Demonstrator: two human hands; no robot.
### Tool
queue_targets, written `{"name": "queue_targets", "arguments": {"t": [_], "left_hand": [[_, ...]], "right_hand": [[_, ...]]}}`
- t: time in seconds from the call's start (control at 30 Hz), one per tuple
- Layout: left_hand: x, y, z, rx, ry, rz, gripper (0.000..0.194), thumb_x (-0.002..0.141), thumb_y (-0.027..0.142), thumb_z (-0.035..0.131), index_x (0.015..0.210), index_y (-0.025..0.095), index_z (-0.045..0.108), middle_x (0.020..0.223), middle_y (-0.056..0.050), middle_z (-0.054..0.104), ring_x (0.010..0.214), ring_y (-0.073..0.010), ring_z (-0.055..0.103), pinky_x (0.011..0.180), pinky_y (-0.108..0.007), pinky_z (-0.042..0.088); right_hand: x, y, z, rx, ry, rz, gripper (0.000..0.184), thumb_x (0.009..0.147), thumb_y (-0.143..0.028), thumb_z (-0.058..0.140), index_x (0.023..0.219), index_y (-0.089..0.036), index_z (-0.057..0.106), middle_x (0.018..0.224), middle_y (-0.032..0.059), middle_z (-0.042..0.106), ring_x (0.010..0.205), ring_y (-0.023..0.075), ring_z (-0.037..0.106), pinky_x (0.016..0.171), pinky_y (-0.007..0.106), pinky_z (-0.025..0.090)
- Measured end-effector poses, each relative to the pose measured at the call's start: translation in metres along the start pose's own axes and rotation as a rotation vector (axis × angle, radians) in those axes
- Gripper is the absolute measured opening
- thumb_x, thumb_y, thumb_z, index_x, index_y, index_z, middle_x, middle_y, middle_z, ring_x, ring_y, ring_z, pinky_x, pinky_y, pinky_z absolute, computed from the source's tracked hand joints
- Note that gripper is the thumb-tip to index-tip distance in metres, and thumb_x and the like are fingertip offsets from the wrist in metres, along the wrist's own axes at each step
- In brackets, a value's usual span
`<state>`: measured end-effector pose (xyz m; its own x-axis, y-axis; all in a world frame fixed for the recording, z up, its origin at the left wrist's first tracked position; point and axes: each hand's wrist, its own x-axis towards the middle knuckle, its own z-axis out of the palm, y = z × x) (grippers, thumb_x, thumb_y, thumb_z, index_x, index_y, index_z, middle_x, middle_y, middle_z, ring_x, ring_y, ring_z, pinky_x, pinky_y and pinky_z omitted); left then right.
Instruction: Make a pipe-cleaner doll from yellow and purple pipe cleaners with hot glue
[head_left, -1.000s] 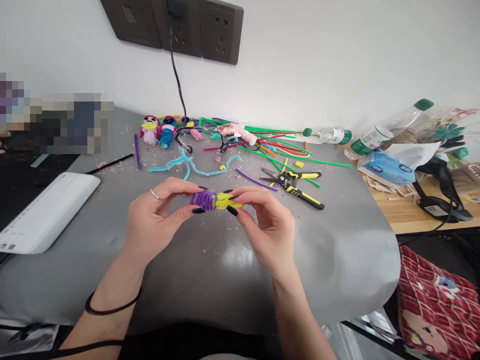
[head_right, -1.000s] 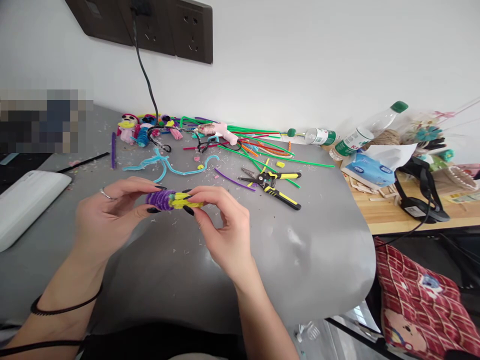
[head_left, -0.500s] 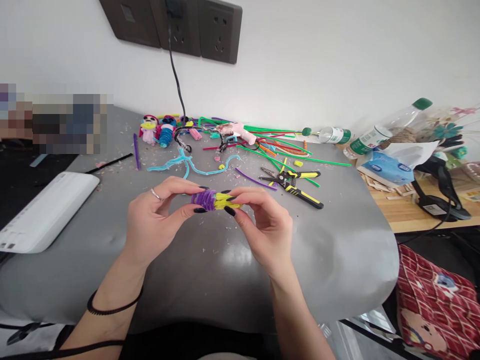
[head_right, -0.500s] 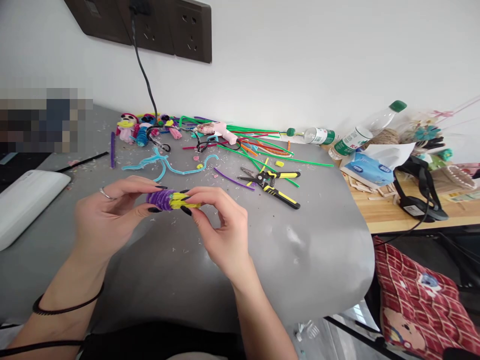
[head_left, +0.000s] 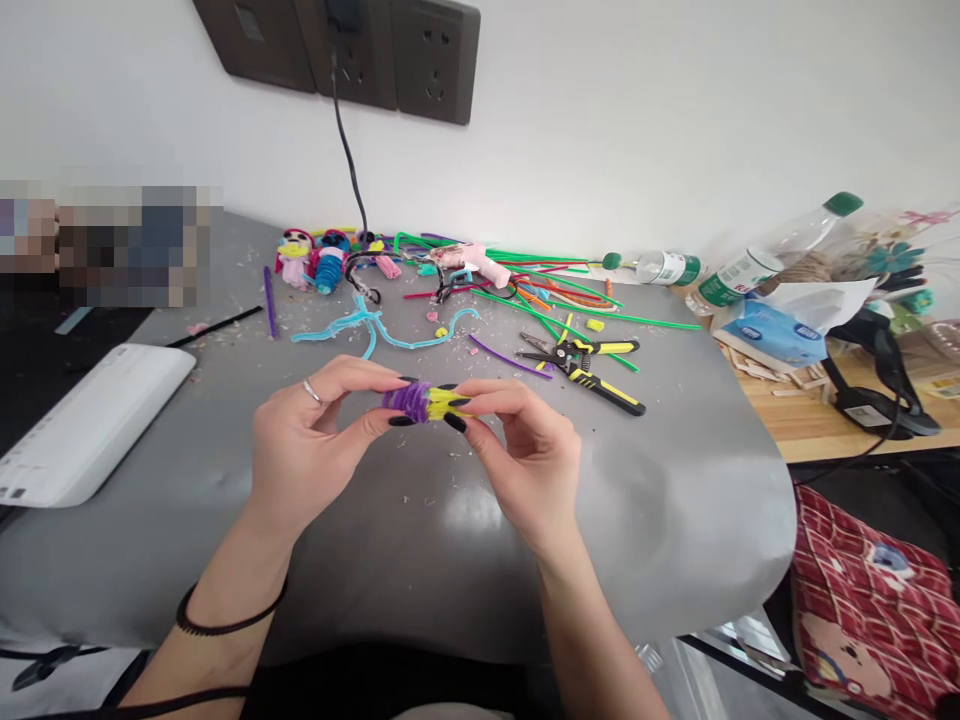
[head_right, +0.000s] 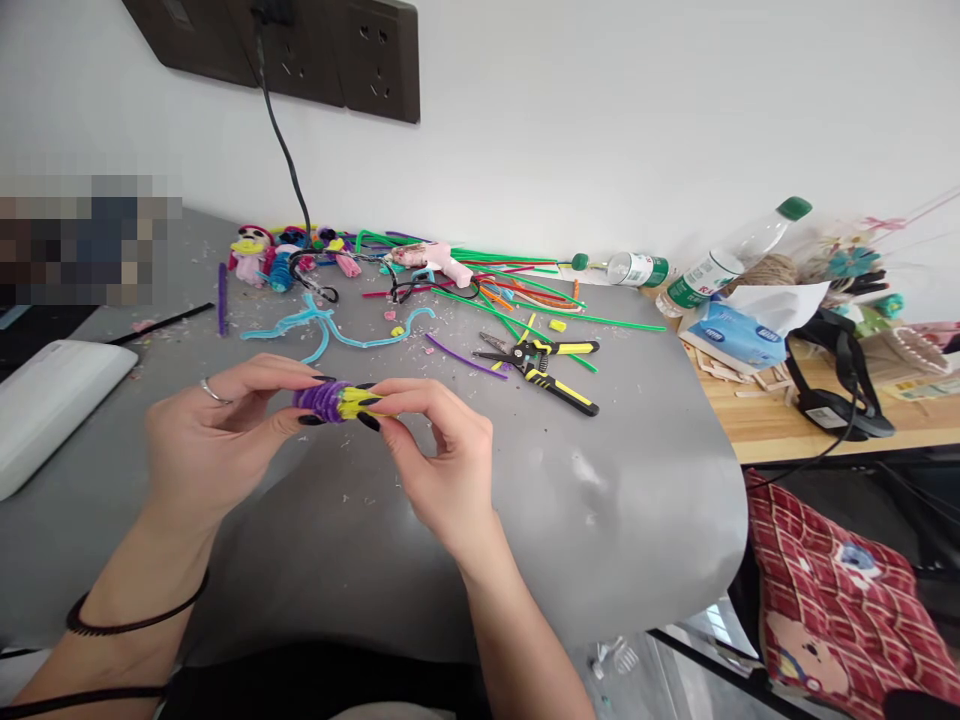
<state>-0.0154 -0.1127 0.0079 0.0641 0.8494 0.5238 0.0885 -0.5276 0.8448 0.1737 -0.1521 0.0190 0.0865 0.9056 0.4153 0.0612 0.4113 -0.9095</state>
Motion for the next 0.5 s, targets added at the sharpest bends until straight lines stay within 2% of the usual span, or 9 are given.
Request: {"name": "queue_targets", "arguments": {"t": [0.5], "left_hand": [[-0.0011,-0.0011,0.0019,0.009,0.022,-0.006,0.020,0.082,0.014,0.083,0.096,0.028,0.082,0.090,-0.001,0.081,0.087,-0.0198,0.073,0.080,-0.034,0.059]], "right_hand": [[0.0010,0.0024,0.0030,0.033,0.016,-0.020,0.016,0.093,-0.011,0.069,0.090,-0.026,0.072,0.103,0.0044,0.079,0.098,0.0199,0.076,0.088,0.038,0.063]]}}
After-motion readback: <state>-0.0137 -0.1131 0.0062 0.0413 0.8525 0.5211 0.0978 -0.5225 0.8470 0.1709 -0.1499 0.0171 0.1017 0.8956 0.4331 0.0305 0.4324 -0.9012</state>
